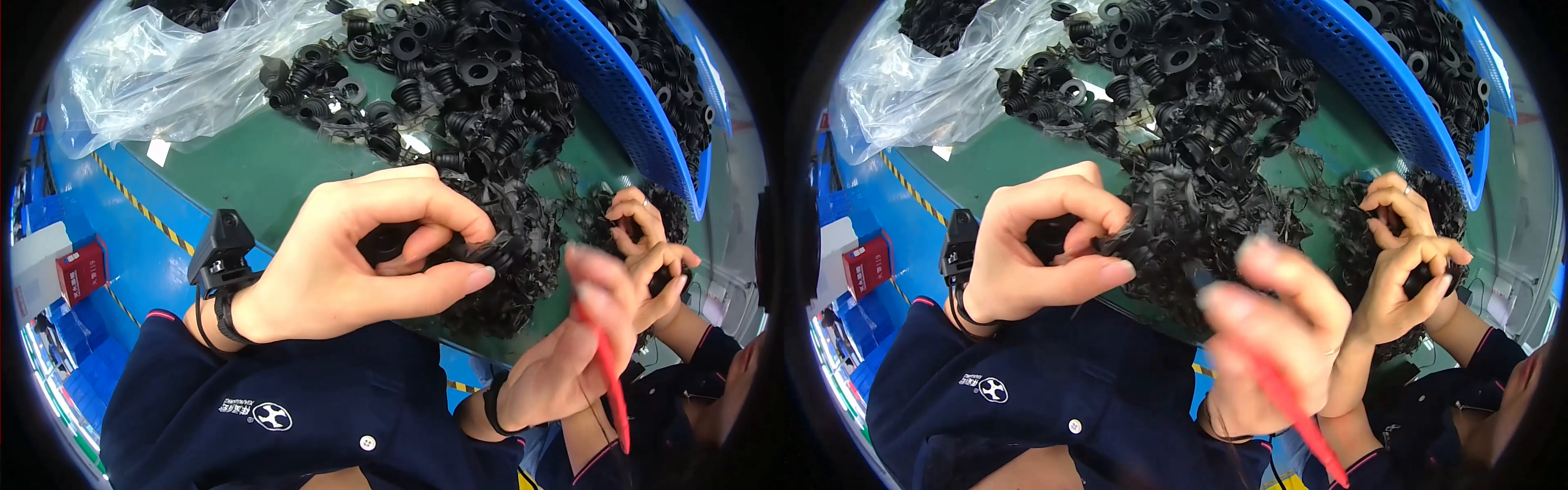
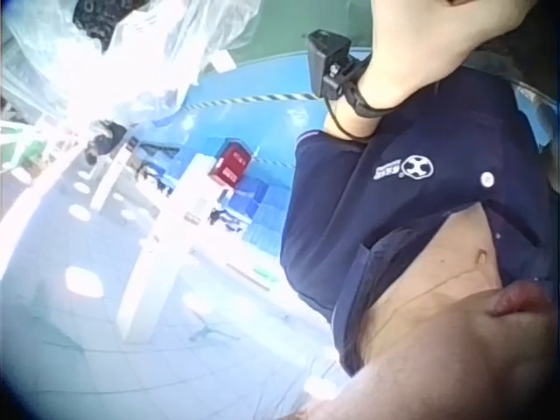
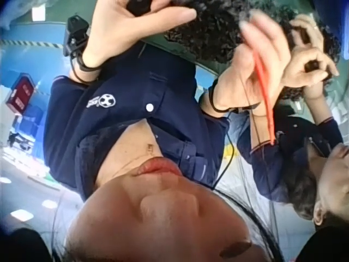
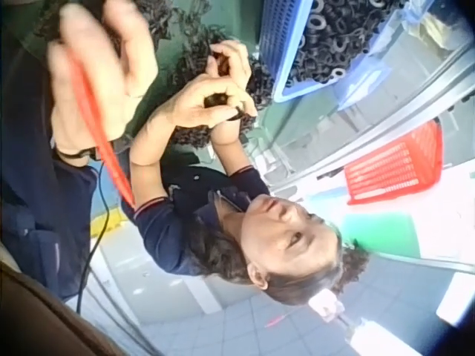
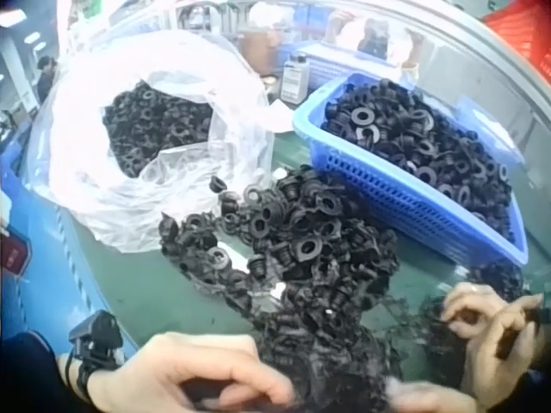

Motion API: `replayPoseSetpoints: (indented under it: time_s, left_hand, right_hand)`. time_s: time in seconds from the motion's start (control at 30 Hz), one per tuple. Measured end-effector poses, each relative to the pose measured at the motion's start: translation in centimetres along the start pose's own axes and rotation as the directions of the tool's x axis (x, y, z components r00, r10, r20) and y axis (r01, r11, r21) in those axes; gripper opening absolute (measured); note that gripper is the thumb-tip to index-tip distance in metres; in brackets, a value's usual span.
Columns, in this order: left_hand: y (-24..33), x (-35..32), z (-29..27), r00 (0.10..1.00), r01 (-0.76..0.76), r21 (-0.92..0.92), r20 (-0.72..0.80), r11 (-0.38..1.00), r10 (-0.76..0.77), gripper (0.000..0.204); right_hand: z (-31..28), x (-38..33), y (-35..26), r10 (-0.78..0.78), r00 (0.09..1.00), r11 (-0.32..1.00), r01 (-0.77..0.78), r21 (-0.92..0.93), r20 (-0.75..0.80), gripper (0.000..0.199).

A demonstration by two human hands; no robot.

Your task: Trim excess plastic flash from molded rubber or plastic components using a hand tool.

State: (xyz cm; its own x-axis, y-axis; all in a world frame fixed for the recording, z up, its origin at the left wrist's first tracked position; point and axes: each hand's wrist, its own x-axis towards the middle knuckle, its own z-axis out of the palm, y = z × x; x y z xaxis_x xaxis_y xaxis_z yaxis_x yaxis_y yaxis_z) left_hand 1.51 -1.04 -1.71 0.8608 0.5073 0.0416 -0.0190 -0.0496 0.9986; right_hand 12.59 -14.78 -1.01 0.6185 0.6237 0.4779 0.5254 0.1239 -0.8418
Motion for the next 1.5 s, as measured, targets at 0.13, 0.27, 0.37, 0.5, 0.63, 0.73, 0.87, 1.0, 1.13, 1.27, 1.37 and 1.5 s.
replayPoseSetpoints:
  time_s: [0.13, 0.27, 0.37, 0.5, 0.63, 0.73, 0.87, 1.0, 1.13, 1.27, 1.37, 1.5]
  left_hand:
    - [0.6, 0.1, 0.1, 0.998, -0.04, 0.056, 0.047, 0.998, 0.037, 0.017]
    - [0.8, -0.1, -0.2, 0.996, -0.059, 0.089, 0.076, 0.994, 0.052, 0.018]
    - [1.0, -0.3, -0.4, 0.961, 0.21, -0.238, 0.231, 0.948, -0.155, 0.017]
    - [0.3, -0.1, -0.7, 0.93, 0.264, -0.342, 0.336, 0.902, -0.145, 0.012]
    - [0.4, 0.0, -0.8, 0.959, 0.206, -0.322, 0.254, 0.924, -0.126, 0.013]
    - [-0.4, -0.1, -0.5, 0.965, 0.186, -0.473, 0.251, 0.861, -0.071, 0.015]
    - [0.0, 0.5, 0.0, 0.992, 0.129, -0.229, 0.037, 0.965, -0.124, 0.04]
    - [0.6, -0.1, -1.3, 0.89, -0.432, 0.468, 0.085, 0.771, 0.447, 0.034]
    - [1.0, -0.4, 0.5, 0.963, -0.164, 0.404, -0.132, 0.9, 0.235, 0.027]
    - [0.3, -0.1, 0.4, 0.977, -0.136, 0.264, -0.123, 0.955, 0.173, 0.024]
    - [0.0, -0.1, -0.3, 0.981, 0.004, -0.199, -0.19, 0.98, -0.042, 0.014]
    - [0.1, 0.3, -0.7, 0.95, 0.206, -0.619, -0.06, 0.758, -0.307, 0.017]
  right_hand:
    - [-0.6, 0.9, 0.0, -0.04, 0.966, 0.997, 0.054, -0.048, 0.256, 0.038]
    - [0.2, 0.7, -0.1, -0.02, 0.949, 1.0, 0.025, -0.012, 0.314, 0.033]
    - [0.7, 0.5, 0.1, 0.022, 0.977, 0.987, -0.055, 0.148, 0.214, 0.028]
    - [1.5, 0.5, -1.0, 0.479, 0.854, 0.789, -0.52, 0.327, 0.202, 0.022]
    - [2.1, 0.5, -1.2, 0.428, 0.88, 0.798, -0.476, 0.371, 0.207, 0.022]
    - [2.2, 0.5, -0.7, 0.425, 0.888, 0.756, -0.456, 0.469, 0.178, 0.022]
    - [1.9, 0.3, 0.1, 0.481, 0.867, 0.585, -0.429, 0.689, 0.132, 0.022]
    - [2.7, 0.1, 0.0, 0.482, 0.876, 0.728, -0.385, 0.567, -0.023, 0.022]
    - [2.6, 0.0, 0.1, 0.377, 0.926, 0.776, -0.326, 0.541, 0.018, 0.026]
    - [2.9, -0.2, 0.4, 0.235, 0.972, 0.91, -0.215, 0.355, -0.012, 0.024]
    - [2.3, -0.3, 0.4, 0.297, 0.948, 0.897, -0.235, 0.375, -0.117, 0.024]
    - [0.8, -1.0, -0.1, 0.469, 0.882, 0.706, -0.338, 0.622, -0.053, 0.023]
